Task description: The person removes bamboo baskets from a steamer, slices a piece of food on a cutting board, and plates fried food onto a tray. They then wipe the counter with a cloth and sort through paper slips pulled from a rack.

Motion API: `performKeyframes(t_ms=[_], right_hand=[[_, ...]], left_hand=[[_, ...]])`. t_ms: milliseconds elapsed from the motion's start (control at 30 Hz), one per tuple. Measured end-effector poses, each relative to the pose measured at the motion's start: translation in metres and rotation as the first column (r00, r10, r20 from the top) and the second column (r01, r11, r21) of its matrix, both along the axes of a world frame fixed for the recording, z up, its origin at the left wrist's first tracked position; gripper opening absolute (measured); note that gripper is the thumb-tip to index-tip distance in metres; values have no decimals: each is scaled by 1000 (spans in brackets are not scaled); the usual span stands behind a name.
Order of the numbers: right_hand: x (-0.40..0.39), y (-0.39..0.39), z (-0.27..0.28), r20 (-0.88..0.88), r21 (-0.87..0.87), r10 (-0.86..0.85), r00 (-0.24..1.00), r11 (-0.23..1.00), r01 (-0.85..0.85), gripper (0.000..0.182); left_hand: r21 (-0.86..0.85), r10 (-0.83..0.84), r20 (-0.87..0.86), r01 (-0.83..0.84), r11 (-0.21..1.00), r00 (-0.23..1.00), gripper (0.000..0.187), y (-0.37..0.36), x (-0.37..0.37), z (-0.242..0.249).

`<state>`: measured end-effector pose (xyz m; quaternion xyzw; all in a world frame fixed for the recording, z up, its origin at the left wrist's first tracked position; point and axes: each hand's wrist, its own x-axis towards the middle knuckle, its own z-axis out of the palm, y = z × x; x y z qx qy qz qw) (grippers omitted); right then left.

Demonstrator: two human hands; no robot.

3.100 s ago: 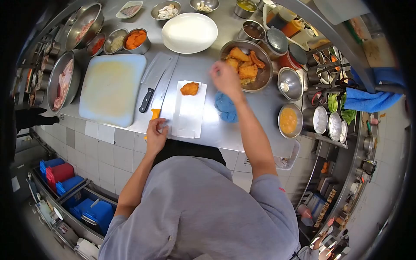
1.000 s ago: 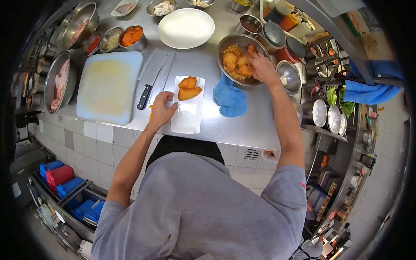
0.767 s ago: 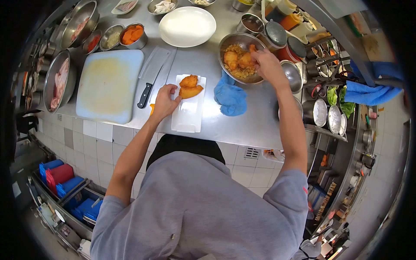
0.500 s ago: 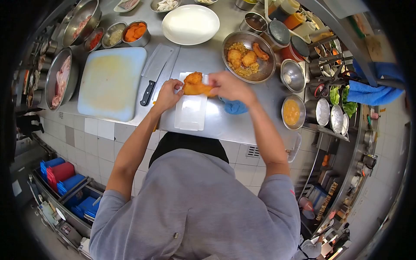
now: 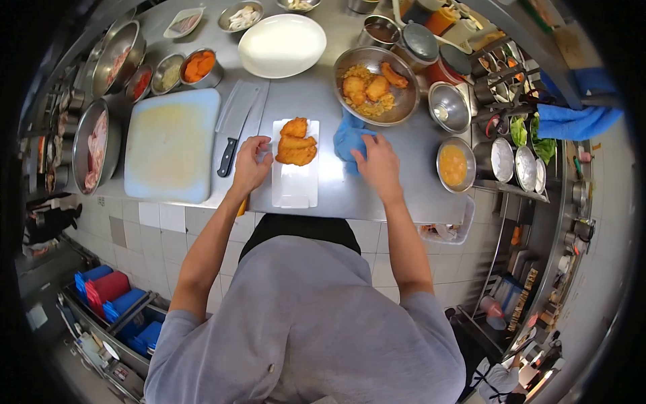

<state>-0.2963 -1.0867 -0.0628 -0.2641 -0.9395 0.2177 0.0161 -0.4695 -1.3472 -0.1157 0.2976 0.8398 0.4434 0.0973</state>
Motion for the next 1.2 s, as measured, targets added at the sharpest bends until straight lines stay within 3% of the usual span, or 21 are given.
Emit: performKeyframes(t_ms=[33, 133, 233, 333, 433, 533, 600, 700, 800, 900, 1000, 1033, 1100, 1200], right_hand=[[14, 0, -14, 26, 119, -92, 995, 989, 88, 38], [44, 10, -70, -215, -23, -74, 974, 997, 71, 45], [52, 11, -68, -164, -69, -70, 984, 996, 60, 50], [56, 1, -56, -212, -103, -155, 965, 985, 136, 53], [66, -9, -61, -286, -129, -207, 936, 976, 176, 51], [83, -11, -59, -352, -192, -246, 903, 963, 188, 50], [94, -12, -44, -326, -326, -321, 889, 921, 213, 49], [111, -2, -53, -309, -388, -391, 867, 884, 260, 44], [114, 27, -48, -454, -335, -385, 804, 909, 247, 39], [90, 63, -16, -448, -432, -468, 762, 859, 273, 37], [63, 92, 0, -544, -372, -431, 720, 893, 253, 34], [55, 99, 5, -542, -402, -446, 713, 882, 246, 34], [44, 104, 11, -528, -466, -473, 706, 856, 224, 33], [32, 99, 7, -471, -658, -554, 686, 739, 145, 30]], left_hand=[[31, -44, -21, 44, 999, 999, 33, 13, -2, 9], [69, -186, -110, 194, 979, 976, 30, 65, -11, 37], [-24, -368, -227, 373, 928, 901, 26, 130, -15, 63], [-128, -437, -213, 418, 899, 874, 27, 201, -18, 70], [-352, -403, -117, 342, 871, 908, 43, 260, -15, 69], [-556, -406, -182, 247, 793, 895, 51, 304, -6, 60], [-599, -403, -238, 193, 777, 884, 53, 318, 0, 55], [-636, -398, -317, 119, 763, 861, 52, 334, -4, 25], [-664, -398, -201, 174, 727, 895, 52, 338, -10, 36], [-628, -351, -75, 230, 744, 933, 57, 339, -15, 58], [-510, -207, -11, 172, 843, 978, 59, 346, -44, 35], [-443, -213, 241, 302, 844, 947, 54, 341, -52, 45], [-221, -217, 681, 479, 849, 699, 43, 324, -66, 77], [-49, -263, 794, 490, 870, 547, 34, 287, -76, 91]])
